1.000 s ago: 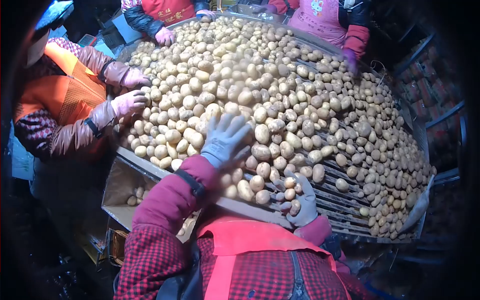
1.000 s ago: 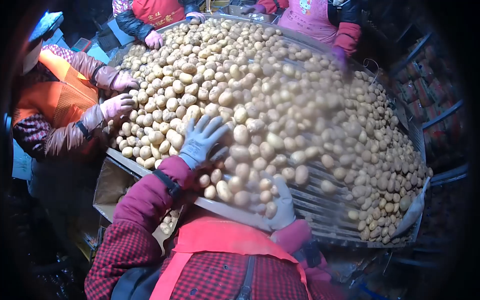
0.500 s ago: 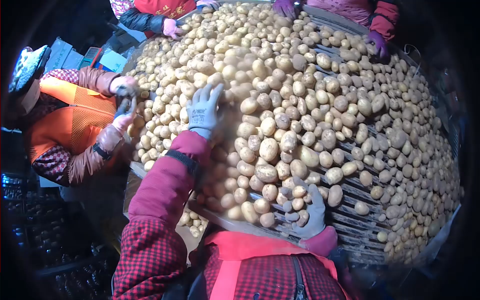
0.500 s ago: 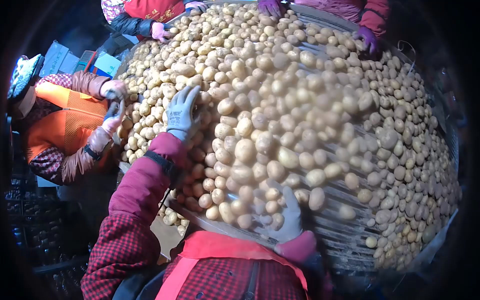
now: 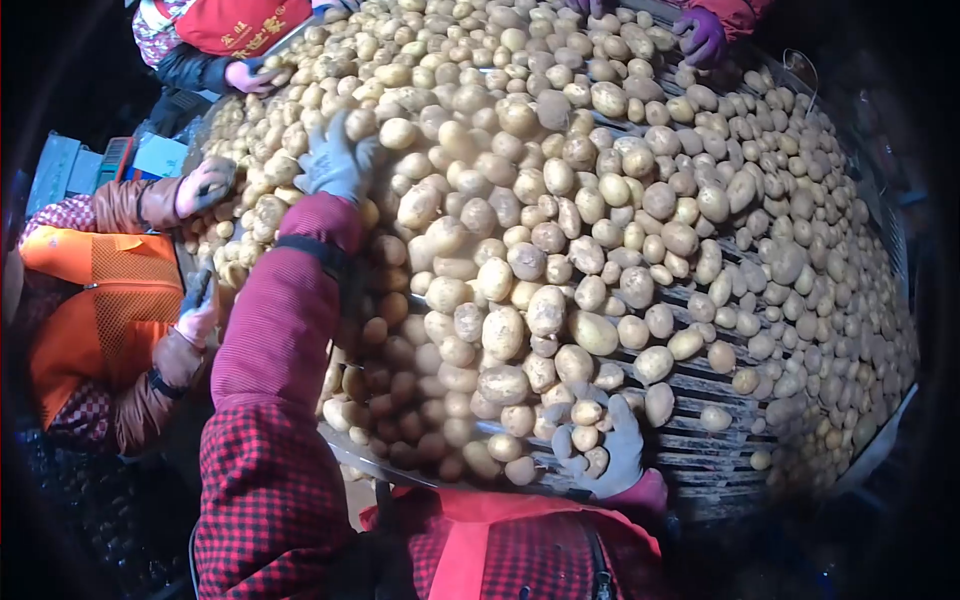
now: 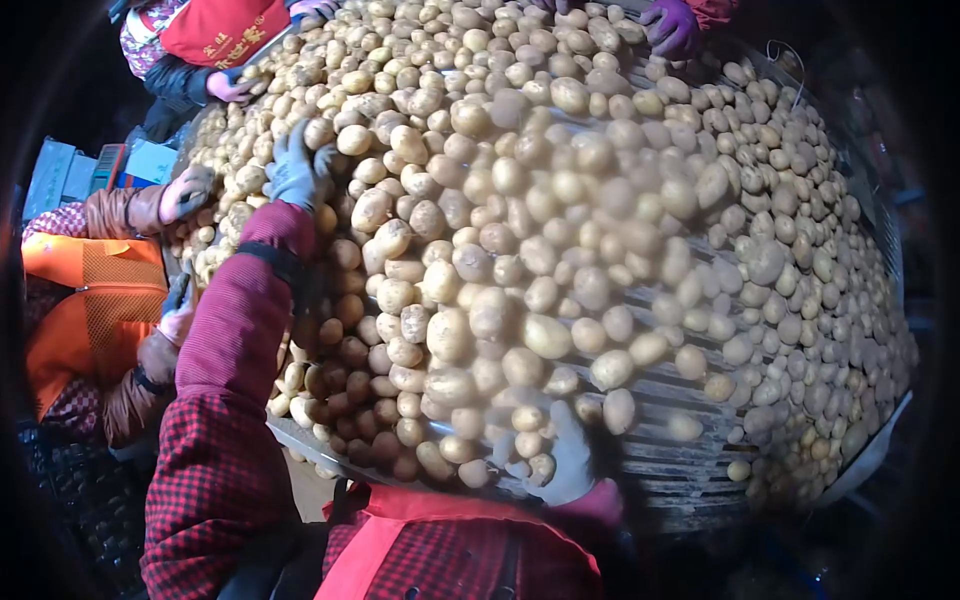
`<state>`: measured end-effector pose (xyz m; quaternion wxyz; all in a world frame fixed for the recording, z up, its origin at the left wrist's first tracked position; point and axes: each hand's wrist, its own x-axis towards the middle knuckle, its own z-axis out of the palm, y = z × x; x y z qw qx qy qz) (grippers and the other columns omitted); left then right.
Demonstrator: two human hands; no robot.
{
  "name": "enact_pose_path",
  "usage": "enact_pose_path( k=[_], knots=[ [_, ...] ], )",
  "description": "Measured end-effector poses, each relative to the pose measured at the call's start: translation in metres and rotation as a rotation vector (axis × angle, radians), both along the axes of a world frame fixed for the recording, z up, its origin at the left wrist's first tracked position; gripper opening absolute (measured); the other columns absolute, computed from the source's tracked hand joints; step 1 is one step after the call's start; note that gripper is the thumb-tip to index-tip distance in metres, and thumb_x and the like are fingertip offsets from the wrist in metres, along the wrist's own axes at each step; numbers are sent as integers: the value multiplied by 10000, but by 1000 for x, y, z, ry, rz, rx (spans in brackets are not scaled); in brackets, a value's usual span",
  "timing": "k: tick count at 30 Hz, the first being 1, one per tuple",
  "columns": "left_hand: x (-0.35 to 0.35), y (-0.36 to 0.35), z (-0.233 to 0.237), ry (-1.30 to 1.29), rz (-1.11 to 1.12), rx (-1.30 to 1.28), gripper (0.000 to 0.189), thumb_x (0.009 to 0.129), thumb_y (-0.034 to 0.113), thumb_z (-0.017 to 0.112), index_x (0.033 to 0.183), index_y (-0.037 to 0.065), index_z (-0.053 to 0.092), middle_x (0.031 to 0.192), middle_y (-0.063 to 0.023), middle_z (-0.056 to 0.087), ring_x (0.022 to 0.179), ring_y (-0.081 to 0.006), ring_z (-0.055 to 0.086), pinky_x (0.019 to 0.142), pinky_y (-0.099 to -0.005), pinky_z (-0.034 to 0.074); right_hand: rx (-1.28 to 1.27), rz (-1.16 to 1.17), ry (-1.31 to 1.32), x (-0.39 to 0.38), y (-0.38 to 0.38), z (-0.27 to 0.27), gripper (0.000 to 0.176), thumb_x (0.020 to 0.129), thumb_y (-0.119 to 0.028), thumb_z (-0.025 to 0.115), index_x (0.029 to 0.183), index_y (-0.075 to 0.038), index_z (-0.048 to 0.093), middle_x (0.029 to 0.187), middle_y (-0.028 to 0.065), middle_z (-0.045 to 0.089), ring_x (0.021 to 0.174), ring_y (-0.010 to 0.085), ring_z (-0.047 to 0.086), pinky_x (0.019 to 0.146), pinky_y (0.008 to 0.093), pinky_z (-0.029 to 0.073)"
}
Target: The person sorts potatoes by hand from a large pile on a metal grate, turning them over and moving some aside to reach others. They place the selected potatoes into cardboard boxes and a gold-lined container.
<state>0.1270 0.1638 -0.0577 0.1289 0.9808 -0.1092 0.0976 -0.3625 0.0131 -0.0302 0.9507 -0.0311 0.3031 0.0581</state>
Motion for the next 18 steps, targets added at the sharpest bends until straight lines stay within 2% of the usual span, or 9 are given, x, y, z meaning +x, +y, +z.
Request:
enact_pose_path(
  k=[4,8,9,10,12,13,14,16,18],
  knots=[
    [34,17,-3,64,-10,-62,713,909,491,662,1542,403,347,1605,-150,342,1354,-502,438,1070,-651,371,-167,-30,27,5,3,3,551,1050,-558,383,1390,-160,553,1215,122,625,918,228,617,645,290,528],
    [6,28,14,85,-47,-21,752,912,453,660,1575,333,324,1601,-169,343,1386,-450,429,1072,-629,389,-187,13,-53,11,-11,3,543,1041,-587,404,1378,-184,541,1179,156,636,714,180,558,451,233,388],
    [1,37,-4,-176,-189,-36,686,911,443,652,1525,242,420,1489,-181,461,1315,-408,496,1018,-614,421,-216,-9,-32,16,-12,3,541,1041,-590,412,1377,-185,541,1178,152,634,710,174,550,452,228,387],
    [-48,25,38,-263,-371,-114,585,904,285,706,1416,69,524,1312,-236,576,1188,-465,563,985,-521,476,-238,-30,-4,21,-11,6,540,1041,-592,419,1376,-186,541,1177,148,632,705,168,541,452,222,386],
    [-118,11,76,-277,-757,-304,449,871,197,714,1282,59,593,1169,-217,628,1042,-447,612,914,-505,497,-240,-11,4,21,-6,13,529,1043,-588,428,1371,-191,548,1179,139,629,699,169,538,453,220,388],
    [-149,-3,83,-246,-874,-269,431,813,178,738,1212,77,611,1171,-199,636,1104,-411,602,924,-467,494,-245,-11,0,22,-5,15,523,1043,-586,432,1368,-193,551,1180,135,628,697,170,536,454,219,389],
    [-189,-6,94,106,-942,-14,451,789,186,719,1222,136,601,1261,-149,610,1242,-374,554,1005,-508,461,-251,-16,-10,22,-4,16,521,1045,-585,430,1368,-195,553,1179,132,628,695,171,537,453,220,389],
    [-254,3,59,-16,-1293,-47,516,803,220,670,1309,202,573,1433,-115,521,1363,-363,468,1084,-619,375,-267,-18,-25,18,-3,16,515,1047,-581,428,1367,-199,558,1177,126,627,691,174,538,453,221,389],
    [-287,14,31,-1,-1318,-42,552,845,265,615,1391,246,537,1568,-94,401,1420,-356,415,1106,-714,286,-252,-25,-52,14,-2,18,517,1046,-583,431,1379,-210,564,1182,121,628,691,176,535,455,226,392]
  ],
)
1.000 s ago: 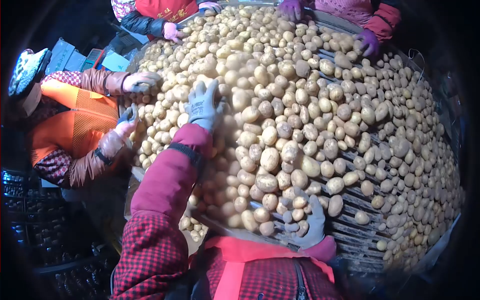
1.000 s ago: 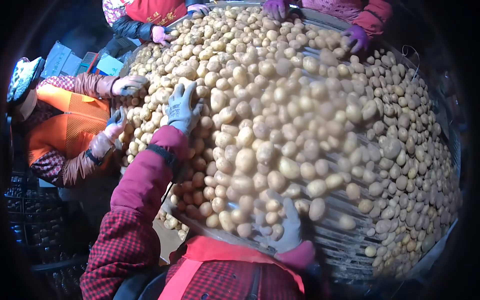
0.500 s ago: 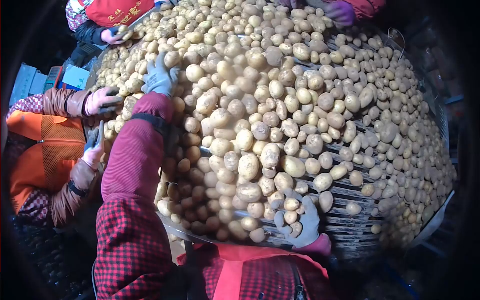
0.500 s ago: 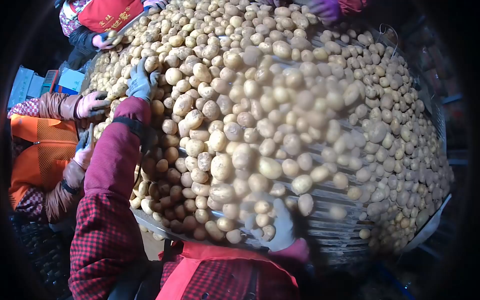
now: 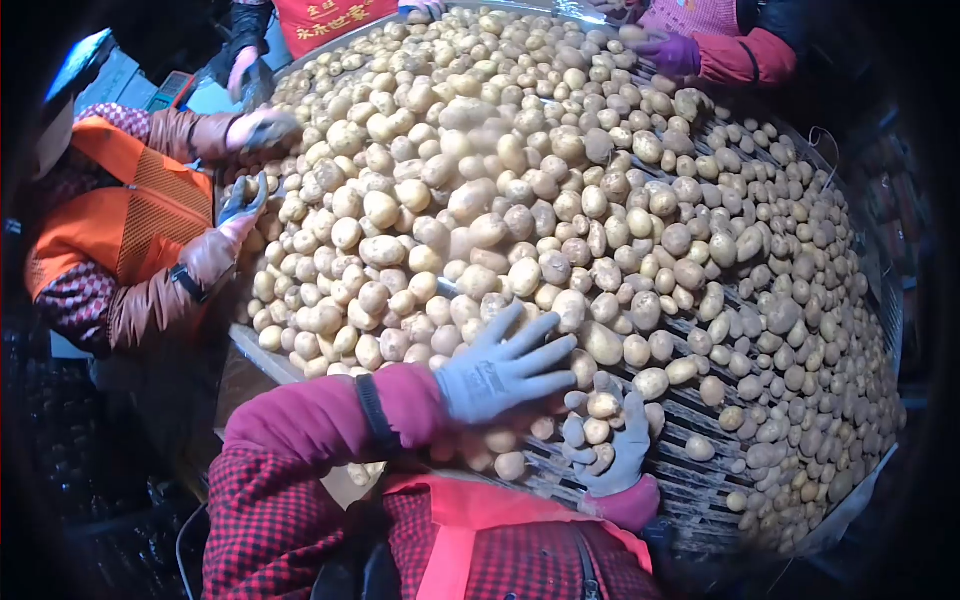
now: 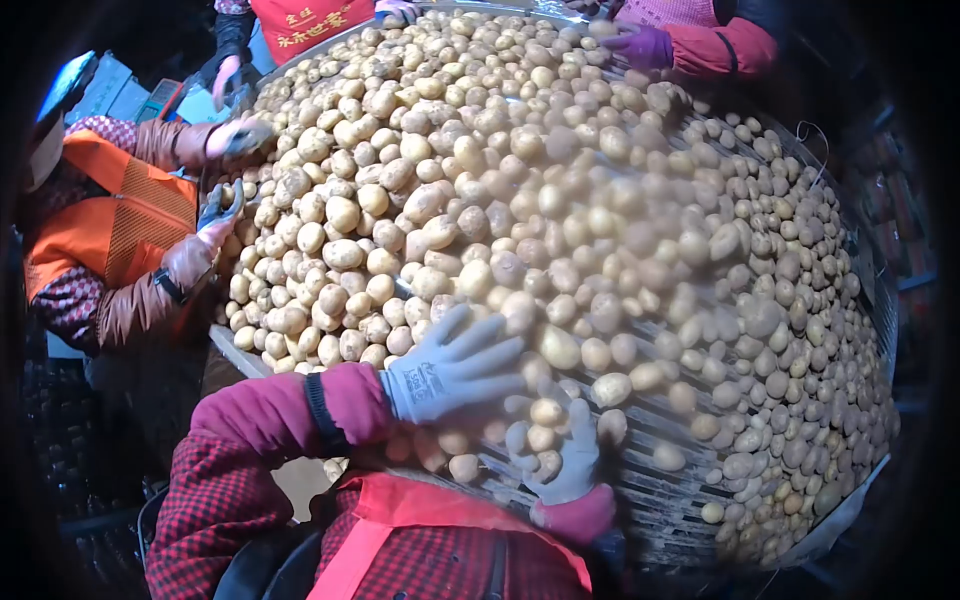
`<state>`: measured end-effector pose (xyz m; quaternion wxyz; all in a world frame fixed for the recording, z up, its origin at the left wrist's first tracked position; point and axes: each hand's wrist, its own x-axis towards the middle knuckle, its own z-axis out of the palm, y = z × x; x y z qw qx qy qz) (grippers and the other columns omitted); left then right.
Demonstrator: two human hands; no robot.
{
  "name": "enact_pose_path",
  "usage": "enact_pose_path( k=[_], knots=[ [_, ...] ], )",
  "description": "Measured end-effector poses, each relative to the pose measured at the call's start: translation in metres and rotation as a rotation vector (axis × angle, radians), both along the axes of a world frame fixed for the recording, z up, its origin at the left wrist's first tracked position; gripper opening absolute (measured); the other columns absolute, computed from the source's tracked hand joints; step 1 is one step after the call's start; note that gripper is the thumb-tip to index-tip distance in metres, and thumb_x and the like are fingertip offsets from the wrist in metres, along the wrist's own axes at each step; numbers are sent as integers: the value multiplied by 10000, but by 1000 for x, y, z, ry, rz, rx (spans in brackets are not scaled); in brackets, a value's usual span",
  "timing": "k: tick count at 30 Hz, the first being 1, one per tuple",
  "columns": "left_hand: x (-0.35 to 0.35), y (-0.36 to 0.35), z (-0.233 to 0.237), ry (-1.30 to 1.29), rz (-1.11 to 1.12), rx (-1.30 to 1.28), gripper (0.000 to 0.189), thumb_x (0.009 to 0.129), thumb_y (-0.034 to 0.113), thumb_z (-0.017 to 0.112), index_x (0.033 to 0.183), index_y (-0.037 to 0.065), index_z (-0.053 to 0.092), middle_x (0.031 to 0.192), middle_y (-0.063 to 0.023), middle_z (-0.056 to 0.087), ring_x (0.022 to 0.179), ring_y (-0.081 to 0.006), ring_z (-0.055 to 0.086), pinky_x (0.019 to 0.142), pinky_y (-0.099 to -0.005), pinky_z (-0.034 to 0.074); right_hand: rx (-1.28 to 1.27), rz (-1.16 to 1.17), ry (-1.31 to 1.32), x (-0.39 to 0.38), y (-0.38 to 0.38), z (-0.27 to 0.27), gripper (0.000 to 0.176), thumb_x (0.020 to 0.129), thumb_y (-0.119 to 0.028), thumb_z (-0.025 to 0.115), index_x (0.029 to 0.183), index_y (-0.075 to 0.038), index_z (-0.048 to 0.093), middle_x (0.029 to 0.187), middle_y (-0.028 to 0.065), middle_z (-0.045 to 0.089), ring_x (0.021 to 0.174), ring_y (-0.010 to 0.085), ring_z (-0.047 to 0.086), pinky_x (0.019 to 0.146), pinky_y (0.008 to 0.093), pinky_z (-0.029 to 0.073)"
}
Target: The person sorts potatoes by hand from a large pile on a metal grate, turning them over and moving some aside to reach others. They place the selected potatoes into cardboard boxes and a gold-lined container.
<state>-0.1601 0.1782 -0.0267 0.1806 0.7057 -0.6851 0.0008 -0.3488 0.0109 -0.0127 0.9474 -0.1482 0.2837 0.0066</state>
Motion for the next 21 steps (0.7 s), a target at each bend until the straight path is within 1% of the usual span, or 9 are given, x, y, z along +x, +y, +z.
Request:
enact_pose_path(
  k=[4,6,7,10,12,14,17,18,21],
  knots=[
    [20,1,-1,-110,122,60,616,816,294,643,1422,252,538,1553,-98,426,1406,-380,412,1073,-715,310,95,-48,3,2,2,8,528,1042,-595,432,1396,-226,564,1166,92,620,703,174,539,477,227,402],
    [34,8,12,-160,158,48,605,798,321,679,1389,261,561,1491,-94,474,1352,-376,454,1060,-709,319,184,-60,-31,3,1,4,530,1043,-587,440,1407,-218,552,1148,79,609,727,172,552,485,222,408],
    [42,9,8,-139,255,-60,573,786,340,714,1342,276,590,1422,-107,514,1286,-373,495,1034,-704,335,203,-78,-31,1,2,-2,535,1044,-580,447,1417,-208,541,1136,72,601,742,170,561,488,217,411],
    [74,19,12,-317,333,-183,451,761,298,742,1191,229,623,1259,-116,559,1152,-331,541,982,-605,390,157,-72,-22,3,1,-12,537,1044,-579,447,1418,-206,539,1137,73,601,744,170,563,488,217,412],
    [98,17,19,-213,391,-207,460,756,233,732,1204,249,628,1140,-85,578,1071,-292,571,924,-544,399,120,-52,-11,4,0,-7,537,1044,-579,447,1418,-204,538,1138,74,602,745,170,564,488,216,413],
    [130,14,6,-373,558,-220,450,757,220,723,1197,234,629,1143,-79,581,1058,-283,585,920,-532,388,97,-28,0,6,0,-4,538,1044,-578,447,1419,-202,537,1139,74,602,746,170,566,488,216,414],
    [167,0,4,-426,718,-225,373,811,258,706,1174,231,625,1141,-55,598,1159,-280,566,956,-551,371,78,-16,14,8,-2,-4,540,1044,-577,447,1420,-200,535,1140,75,602,748,171,568,488,215,415],
    [188,1,-5,-334,632,-272,398,824,281,706,1211,238,623,1162,-75,606,1214,-310,547,1027,-583,350,66,-14,15,7,-4,-4,540,1044,-577,447,1420,-199,534,1141,75,602,749,171,569,488,215,416],
    [215,8,-13,-470,631,-196,583,828,270,752,1379,203,575,1345,-104,555,1279,-335,496,1070,-568,351,57,-16,21,7,-6,-4,542,1044,-576,447,1421,-197,532,1142,76,603,750,171,571,488,215,417]
  ],
)
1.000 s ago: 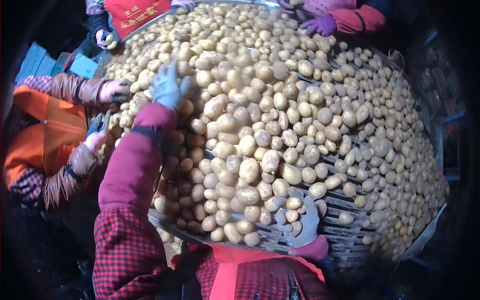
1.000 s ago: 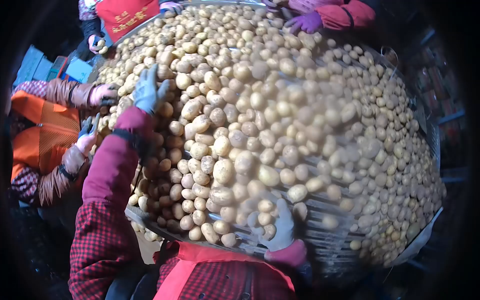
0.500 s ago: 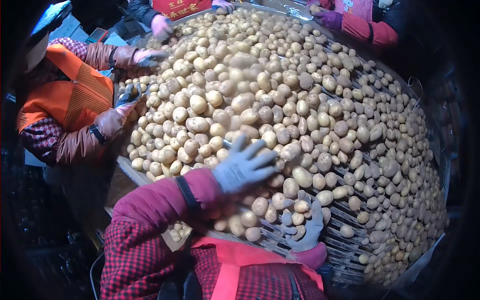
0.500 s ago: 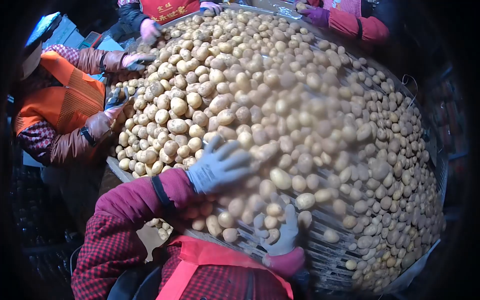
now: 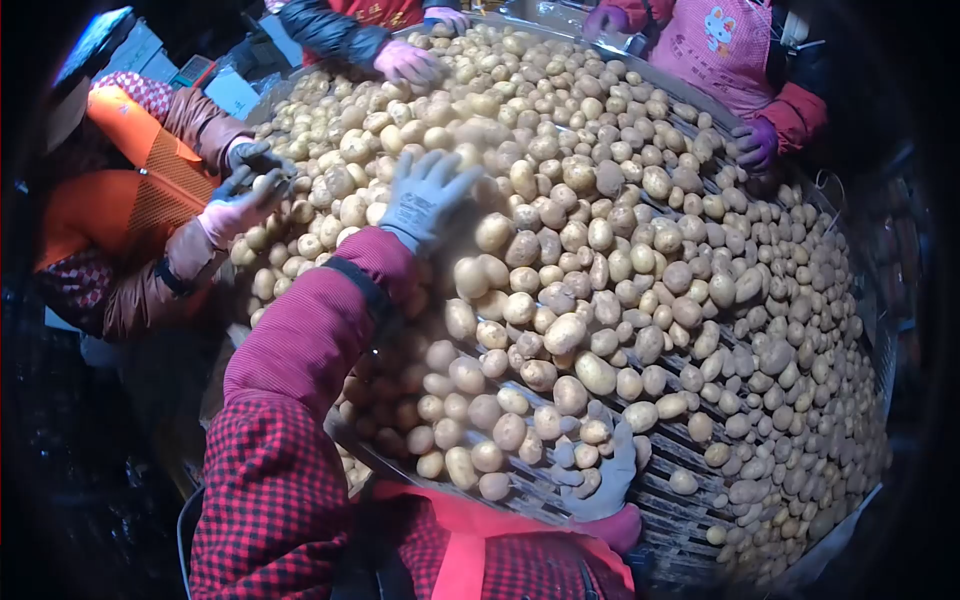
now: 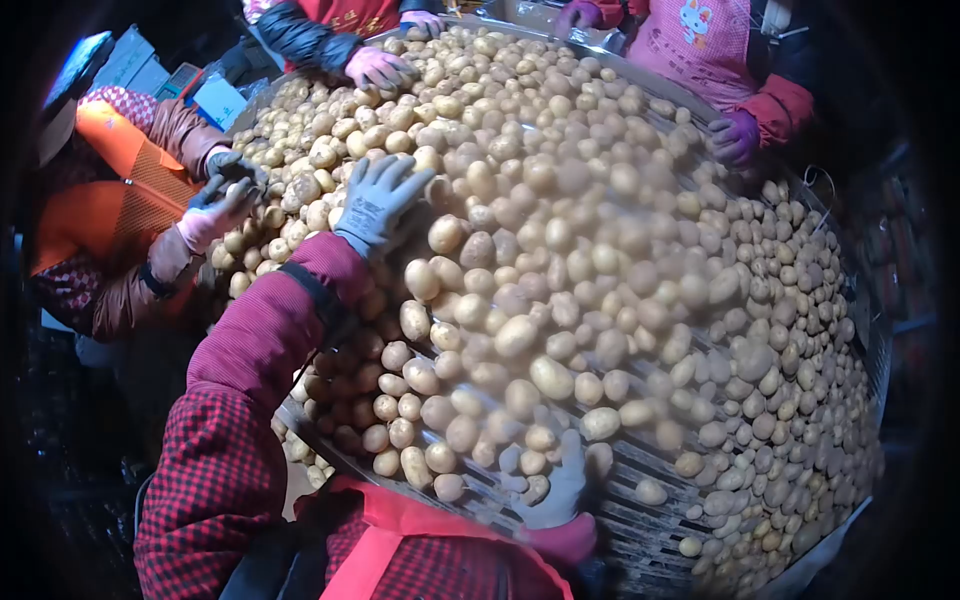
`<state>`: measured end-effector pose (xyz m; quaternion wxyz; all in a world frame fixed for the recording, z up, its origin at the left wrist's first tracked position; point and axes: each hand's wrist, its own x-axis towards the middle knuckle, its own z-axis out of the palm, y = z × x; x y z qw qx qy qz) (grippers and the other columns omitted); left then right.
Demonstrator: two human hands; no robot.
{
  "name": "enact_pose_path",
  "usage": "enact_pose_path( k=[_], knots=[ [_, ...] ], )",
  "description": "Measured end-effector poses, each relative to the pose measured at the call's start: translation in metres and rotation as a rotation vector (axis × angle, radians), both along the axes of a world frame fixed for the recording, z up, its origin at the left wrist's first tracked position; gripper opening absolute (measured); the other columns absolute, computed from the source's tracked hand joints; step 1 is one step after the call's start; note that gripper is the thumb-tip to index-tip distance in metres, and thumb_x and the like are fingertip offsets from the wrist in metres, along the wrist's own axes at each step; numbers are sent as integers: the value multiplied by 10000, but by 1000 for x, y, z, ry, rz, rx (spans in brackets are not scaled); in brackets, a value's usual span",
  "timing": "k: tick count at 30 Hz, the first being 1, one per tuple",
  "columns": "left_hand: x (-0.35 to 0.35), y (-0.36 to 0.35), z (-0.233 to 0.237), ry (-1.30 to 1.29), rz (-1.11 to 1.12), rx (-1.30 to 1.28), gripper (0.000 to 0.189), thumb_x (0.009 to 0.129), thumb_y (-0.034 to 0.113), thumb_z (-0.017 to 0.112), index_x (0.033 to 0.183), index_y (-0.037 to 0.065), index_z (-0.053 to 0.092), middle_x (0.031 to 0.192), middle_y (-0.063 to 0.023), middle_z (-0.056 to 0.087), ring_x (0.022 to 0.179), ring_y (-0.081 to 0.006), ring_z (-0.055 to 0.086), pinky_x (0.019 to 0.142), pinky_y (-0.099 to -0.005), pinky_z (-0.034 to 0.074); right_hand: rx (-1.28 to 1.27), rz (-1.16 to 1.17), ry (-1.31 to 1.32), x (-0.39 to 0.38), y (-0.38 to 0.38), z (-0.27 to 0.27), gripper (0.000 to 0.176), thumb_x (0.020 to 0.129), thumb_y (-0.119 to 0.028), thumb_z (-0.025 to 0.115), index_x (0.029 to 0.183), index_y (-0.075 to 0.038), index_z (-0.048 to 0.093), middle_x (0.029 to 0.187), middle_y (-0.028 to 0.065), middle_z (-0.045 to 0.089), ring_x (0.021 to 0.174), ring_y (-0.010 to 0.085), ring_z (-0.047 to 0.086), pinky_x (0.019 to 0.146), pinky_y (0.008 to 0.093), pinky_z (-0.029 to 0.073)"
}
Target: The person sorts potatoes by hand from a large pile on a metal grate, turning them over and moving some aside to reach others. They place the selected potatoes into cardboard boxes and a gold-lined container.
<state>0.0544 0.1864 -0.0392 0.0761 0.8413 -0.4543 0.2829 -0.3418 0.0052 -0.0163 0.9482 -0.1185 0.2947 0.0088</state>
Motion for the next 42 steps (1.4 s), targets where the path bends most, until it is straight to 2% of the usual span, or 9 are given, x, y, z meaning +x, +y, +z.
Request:
enact_pose_path(
  k=[5,14,18,21,23,27,34,39,42],
  knots=[
    [22,-4,11,163,424,111,585,939,482,606,1471,253,516,1512,-111,475,1436,-309,393,1124,-571,274,-16,-1,-13,0,2,-3,544,1045,-575,447,1422,-193,529,1144,78,603,753,172,574,489,214,419],
    [80,78,17,498,594,-4,636,968,591,493,1492,231,502,1545,-137,476,1408,-357,444,1148,-579,302,-52,-17,-26,-2,6,2,548,1045,-573,446,1425,-185,524,1148,80,604,758,172,581,489,212,423],
    [35,105,19,423,572,190,620,958,565,503,1461,204,538,1462,-131,547,1343,-359,494,1117,-560,331,-84,-23,-48,-2,6,3,550,1045,-572,446,1426,-182,521,1149,81,605,760,173,584,489,212,425],
    [-30,105,3,308,452,-90,572,938,458,602,1432,175,550,1447,-147,544,1344,-371,478,1119,-542,334,-104,-17,-53,-1,8,4,552,1045,-571,446,1427,-179,520,1151,82,605,762,173,586,490,211,427],
    [-83,87,29,306,148,-61,569,914,382,667,1427,165,551,1418,-183,547,1321,-406,502,1113,-539,370,-114,-13,-56,-1,8,1,552,1045,-570,446,1428,-178,518,1151,83,606,763,173,587,490,211,427],
    [-137,65,2,330,-21,202,585,896,500,657,1410,242,552,1487,-141,468,1392,-362,411,1137,-651,219,-148,17,-69,-4,8,-6,554,1046,-569,446,1429,-175,516,1153,84,606,766,174,590,490,210,429],
    [-96,91,-2,200,111,60,575,861,395,722,1389,210,587,1432,-92,539,1383,-342,426,1107,-569,270,-109,-30,-35,5,12,15,563,1051,-555,435,1427,-140,497,1203,114,612,797,182,630,494,206,458],
    [-68,111,-11,231,270,89,544,885,393,698,1400,280,561,1498,-78,485,1389,-323,431,1099,-608,285,-142,-3,-110,-6,3,-2,593,1043,-576,446,1428,-128,495,1205,109,621,778,164,617,489,194,445],
    [-51,124,-15,194,384,101,533,906,406,675,1414,297,556,1504,-56,495,1387,-312,439,1090,-612,303,-148,-83,-15,1,12,38,585,1043,-571,455,1433,-136,498,1200,96,625,762,148,589,481,192,414]
  ],
)
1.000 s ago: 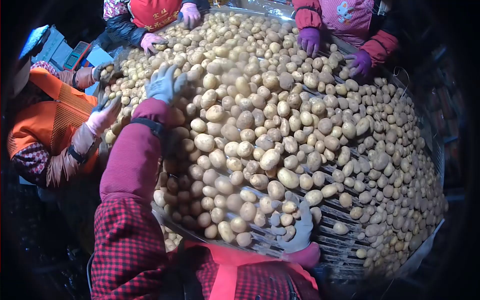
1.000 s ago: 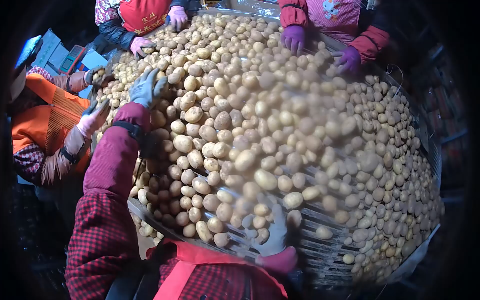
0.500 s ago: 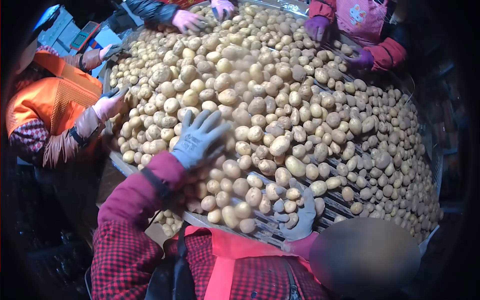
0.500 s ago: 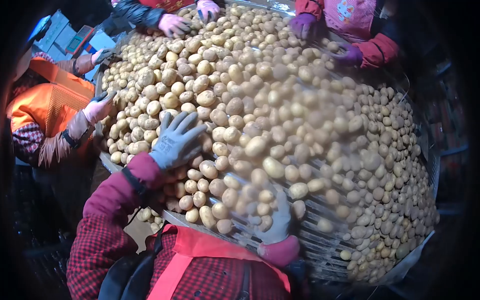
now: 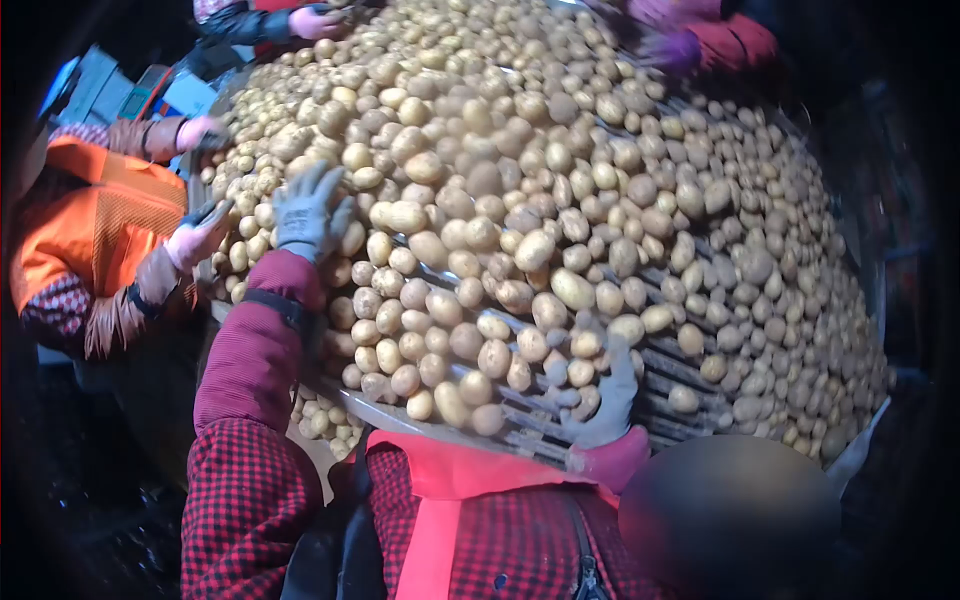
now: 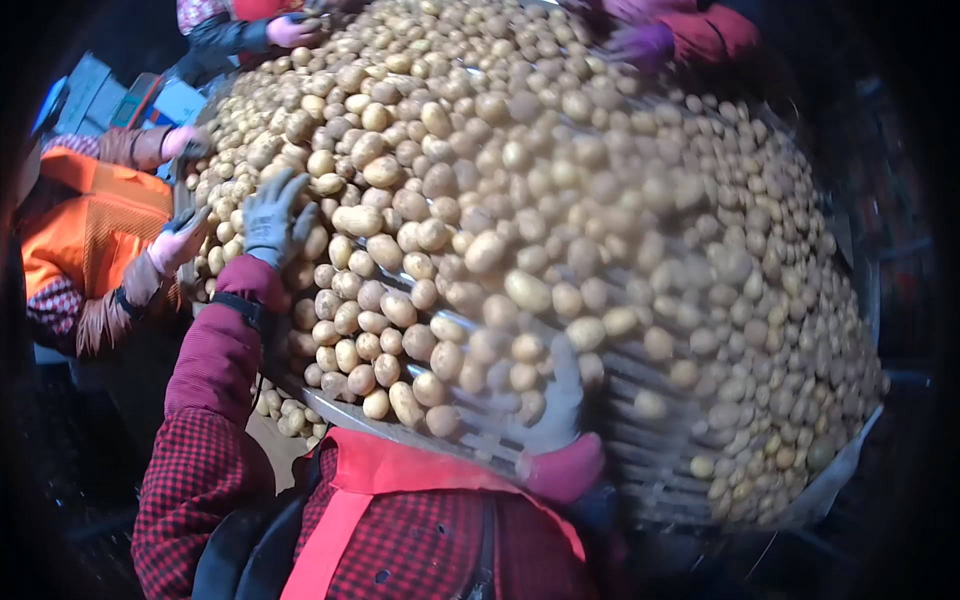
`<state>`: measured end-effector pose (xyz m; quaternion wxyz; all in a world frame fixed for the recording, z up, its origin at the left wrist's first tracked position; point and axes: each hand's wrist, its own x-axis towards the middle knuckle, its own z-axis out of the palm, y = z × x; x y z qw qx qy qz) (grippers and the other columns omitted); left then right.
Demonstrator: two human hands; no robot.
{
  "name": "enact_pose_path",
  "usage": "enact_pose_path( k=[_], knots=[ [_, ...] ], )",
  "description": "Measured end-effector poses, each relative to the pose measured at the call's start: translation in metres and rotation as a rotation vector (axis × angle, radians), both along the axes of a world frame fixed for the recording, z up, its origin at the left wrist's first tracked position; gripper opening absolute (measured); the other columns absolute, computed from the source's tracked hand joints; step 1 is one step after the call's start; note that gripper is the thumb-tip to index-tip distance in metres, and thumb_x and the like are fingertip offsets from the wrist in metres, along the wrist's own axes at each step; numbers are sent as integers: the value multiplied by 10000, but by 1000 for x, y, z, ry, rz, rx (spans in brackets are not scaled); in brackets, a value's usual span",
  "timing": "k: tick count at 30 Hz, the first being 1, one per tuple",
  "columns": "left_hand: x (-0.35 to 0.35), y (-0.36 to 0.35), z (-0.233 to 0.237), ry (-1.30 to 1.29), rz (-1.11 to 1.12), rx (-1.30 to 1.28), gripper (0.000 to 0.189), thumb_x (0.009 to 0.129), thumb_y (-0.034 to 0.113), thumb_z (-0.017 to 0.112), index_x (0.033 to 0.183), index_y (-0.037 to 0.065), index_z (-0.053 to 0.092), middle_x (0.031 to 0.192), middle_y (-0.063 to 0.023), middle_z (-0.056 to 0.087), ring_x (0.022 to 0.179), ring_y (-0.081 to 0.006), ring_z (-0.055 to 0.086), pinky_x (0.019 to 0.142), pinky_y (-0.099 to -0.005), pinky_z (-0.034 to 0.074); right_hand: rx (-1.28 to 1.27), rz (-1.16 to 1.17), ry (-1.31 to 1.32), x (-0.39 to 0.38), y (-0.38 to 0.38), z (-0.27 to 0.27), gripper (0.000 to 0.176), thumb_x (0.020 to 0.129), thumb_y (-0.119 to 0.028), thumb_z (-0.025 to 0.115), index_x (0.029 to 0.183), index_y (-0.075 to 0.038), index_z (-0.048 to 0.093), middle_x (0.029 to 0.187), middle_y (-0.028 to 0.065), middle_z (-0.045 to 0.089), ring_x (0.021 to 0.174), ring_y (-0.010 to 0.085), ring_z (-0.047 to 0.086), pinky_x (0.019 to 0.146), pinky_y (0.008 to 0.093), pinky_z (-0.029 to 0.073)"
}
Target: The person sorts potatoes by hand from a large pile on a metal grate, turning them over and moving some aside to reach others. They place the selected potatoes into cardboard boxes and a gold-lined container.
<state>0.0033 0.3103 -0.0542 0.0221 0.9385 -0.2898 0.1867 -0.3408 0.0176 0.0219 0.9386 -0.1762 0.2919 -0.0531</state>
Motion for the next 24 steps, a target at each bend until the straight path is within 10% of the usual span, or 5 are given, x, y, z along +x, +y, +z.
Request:
enact_pose_path(
  k=[5,9,12,24],
  knots=[
    [-7,-26,2,-139,93,-21,484,911,424,662,1347,220,611,1394,-132,560,1300,-318,505,1055,-557,357,16,-273,-68,-21,-38,-13,498,1053,-517,460,1412,-184,552,1240,111,621,750,154,530,494,209,357],
    [-95,-149,61,11,-654,-283,332,800,262,732,1100,150,643,1050,-103,605,967,-329,593,792,-468,447,49,-277,-178,-23,-45,-9,495,1037,-493,500,1401,-161,553,1262,127,617,775,168,537,501,208,342],
    [-156,-213,48,170,-1018,-248,411,831,346,704,1188,168,604,1132,-60,592,1155,-301,537,1073,-634,307,3,-232,-196,-23,-44,-15,498,1032,-489,513,1400,-155,546,1258,130,621,760,167,532,498,210,343],
    [-128,-174,34,150,-680,-153,263,796,257,713,1044,189,659,1180,-68,605,1107,-298,578,992,-539,380,82,-264,-187,-27,-57,-27,481,1032,-491,524,1405,-188,533,1351,131,575,865,205,579,548,221,398]
  ],
)
